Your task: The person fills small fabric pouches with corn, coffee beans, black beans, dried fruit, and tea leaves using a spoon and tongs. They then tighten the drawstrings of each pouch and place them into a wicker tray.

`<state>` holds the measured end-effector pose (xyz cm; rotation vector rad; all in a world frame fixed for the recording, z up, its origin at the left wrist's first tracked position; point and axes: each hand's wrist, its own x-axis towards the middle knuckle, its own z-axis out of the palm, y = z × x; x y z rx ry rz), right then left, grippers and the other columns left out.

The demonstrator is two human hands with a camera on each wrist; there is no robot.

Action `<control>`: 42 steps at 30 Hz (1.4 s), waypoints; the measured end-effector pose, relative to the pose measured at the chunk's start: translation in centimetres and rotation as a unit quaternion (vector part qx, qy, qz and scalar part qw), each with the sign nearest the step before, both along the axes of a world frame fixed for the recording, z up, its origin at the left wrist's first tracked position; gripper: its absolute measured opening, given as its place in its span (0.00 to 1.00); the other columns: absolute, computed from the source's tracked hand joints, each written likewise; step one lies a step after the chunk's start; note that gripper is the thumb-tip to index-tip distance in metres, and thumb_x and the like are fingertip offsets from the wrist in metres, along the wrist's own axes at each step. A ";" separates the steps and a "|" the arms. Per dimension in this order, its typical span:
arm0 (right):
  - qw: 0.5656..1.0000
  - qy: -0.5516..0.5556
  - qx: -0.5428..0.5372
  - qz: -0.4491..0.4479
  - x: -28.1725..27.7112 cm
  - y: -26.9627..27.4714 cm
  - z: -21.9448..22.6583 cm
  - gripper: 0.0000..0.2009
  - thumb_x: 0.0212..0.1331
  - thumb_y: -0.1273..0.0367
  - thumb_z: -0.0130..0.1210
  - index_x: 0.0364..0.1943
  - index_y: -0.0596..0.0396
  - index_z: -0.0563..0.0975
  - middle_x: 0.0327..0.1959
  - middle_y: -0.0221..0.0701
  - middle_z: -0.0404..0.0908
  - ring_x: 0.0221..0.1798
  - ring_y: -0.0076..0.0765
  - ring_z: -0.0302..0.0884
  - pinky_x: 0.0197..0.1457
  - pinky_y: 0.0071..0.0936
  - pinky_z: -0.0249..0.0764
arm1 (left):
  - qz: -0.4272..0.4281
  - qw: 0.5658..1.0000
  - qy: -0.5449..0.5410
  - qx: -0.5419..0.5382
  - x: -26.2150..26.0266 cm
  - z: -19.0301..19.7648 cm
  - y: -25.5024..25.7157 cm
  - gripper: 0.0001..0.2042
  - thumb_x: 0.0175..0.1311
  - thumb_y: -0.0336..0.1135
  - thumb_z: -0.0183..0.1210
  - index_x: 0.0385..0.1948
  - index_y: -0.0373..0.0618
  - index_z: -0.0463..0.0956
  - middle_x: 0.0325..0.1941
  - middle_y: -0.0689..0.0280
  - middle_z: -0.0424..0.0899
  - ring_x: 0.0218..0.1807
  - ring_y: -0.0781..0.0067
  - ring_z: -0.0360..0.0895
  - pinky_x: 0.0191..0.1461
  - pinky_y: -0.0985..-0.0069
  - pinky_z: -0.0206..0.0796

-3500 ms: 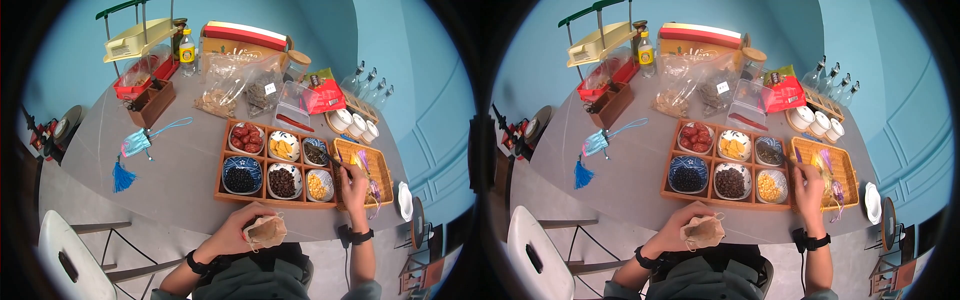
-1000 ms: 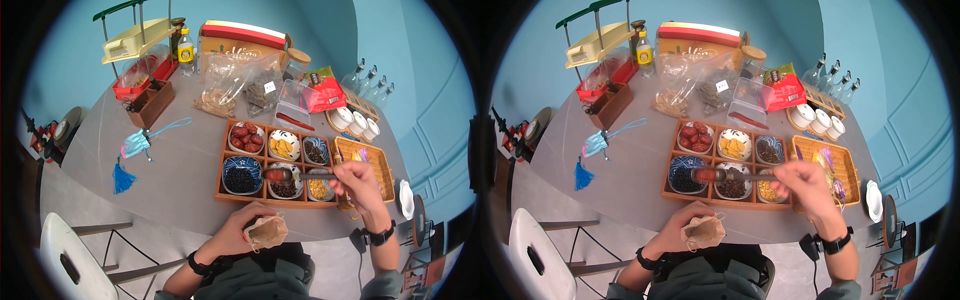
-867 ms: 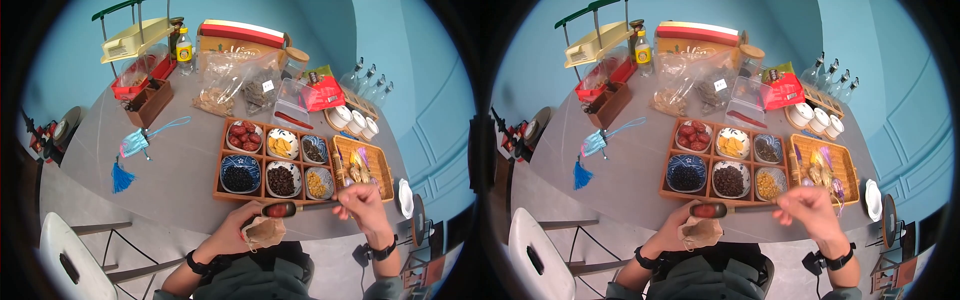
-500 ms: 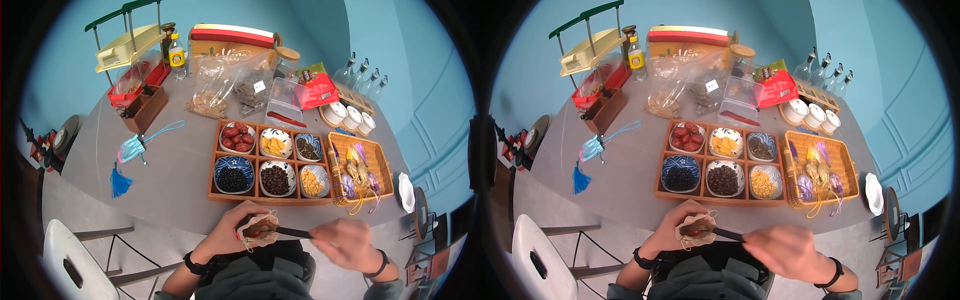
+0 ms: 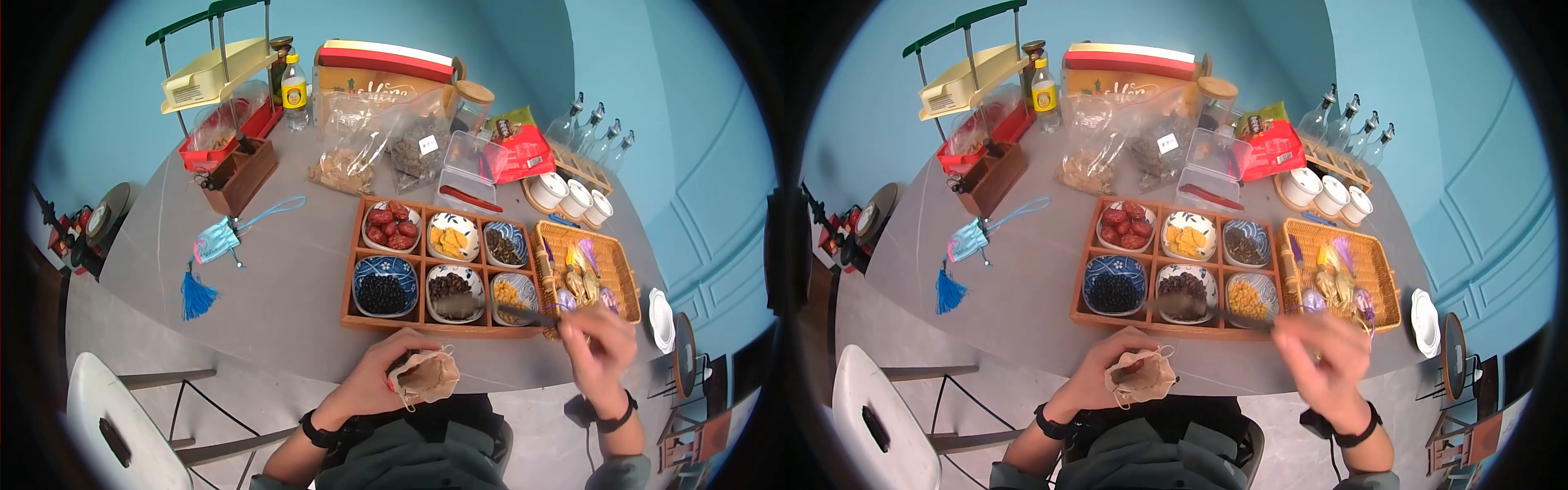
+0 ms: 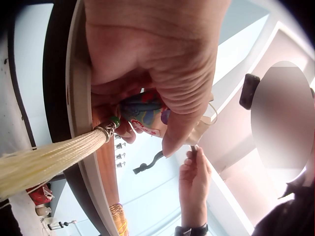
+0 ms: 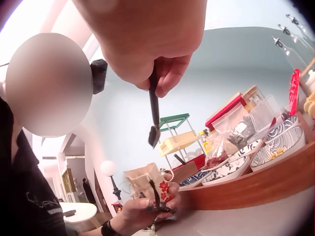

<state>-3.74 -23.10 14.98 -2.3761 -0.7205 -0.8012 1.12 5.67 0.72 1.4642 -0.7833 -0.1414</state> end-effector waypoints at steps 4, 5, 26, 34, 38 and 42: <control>0.996 0.016 0.041 -0.082 5.8 1.4 -1.0 0.06 0.61 0.73 0.67 0.39 0.62 0.86 0.30 0.37 0.87 0.28 0.31 0.83 0.31 0.25 0.76 | 0.005 1.000 -0.001 -0.007 0.0 -0.2 -0.2 0.32 0.44 0.26 0.77 0.56 0.45 0.77 0.52 0.62 0.79 0.54 0.64 0.78 0.59 0.71 0.71; 0.995 0.008 0.049 -0.087 7.1 1.8 -1.3 0.06 0.61 0.73 0.66 0.38 0.63 0.86 0.30 0.38 0.87 0.28 0.33 0.83 0.31 0.26 0.76 | 0.005 1.000 -0.002 -0.010 0.0 -0.2 -0.1 0.31 0.44 0.26 0.77 0.56 0.45 0.77 0.52 0.62 0.79 0.54 0.64 0.78 0.59 0.71 0.71; 0.995 0.002 0.031 -0.097 12.9 3.9 -5.6 0.06 0.61 0.70 0.67 0.36 0.61 0.87 0.27 0.42 0.86 0.27 0.40 0.86 0.31 0.30 0.77 | -0.009 1.000 0.005 -0.029 0.0 -0.3 0.1 0.33 0.45 0.27 0.77 0.58 0.45 0.76 0.55 0.62 0.80 0.57 0.62 0.79 0.62 0.70 0.70; 0.967 0.168 0.158 -0.110 13.4 4.1 -7.2 0.11 0.65 0.68 0.65 0.41 0.66 0.86 0.29 0.39 0.89 0.30 0.27 0.87 0.36 0.24 0.79 | -0.008 1.000 0.009 -0.017 0.0 -0.2 0.0 0.32 0.44 0.27 0.77 0.58 0.44 0.76 0.55 0.62 0.80 0.57 0.61 0.79 0.62 0.69 0.70; 0.931 0.257 0.233 -0.116 14.4 3.9 -7.8 0.11 0.69 0.67 0.63 0.42 0.63 0.87 0.30 0.31 0.88 0.29 0.18 0.82 0.34 0.18 0.79 | -0.004 1.000 0.001 -0.016 0.0 -0.4 0.1 0.32 0.44 0.27 0.76 0.57 0.45 0.76 0.54 0.61 0.80 0.56 0.61 0.79 0.62 0.69 0.70; 0.854 0.350 0.374 -0.093 15.2 3.3 -8.0 0.09 0.69 0.66 0.63 0.39 0.60 0.86 0.31 0.30 0.88 0.28 0.17 0.81 0.34 0.15 0.79 | -0.005 1.000 0.005 -0.022 0.0 -0.4 0.1 0.32 0.44 0.26 0.76 0.57 0.45 0.77 0.54 0.61 0.79 0.56 0.61 0.79 0.61 0.70 0.70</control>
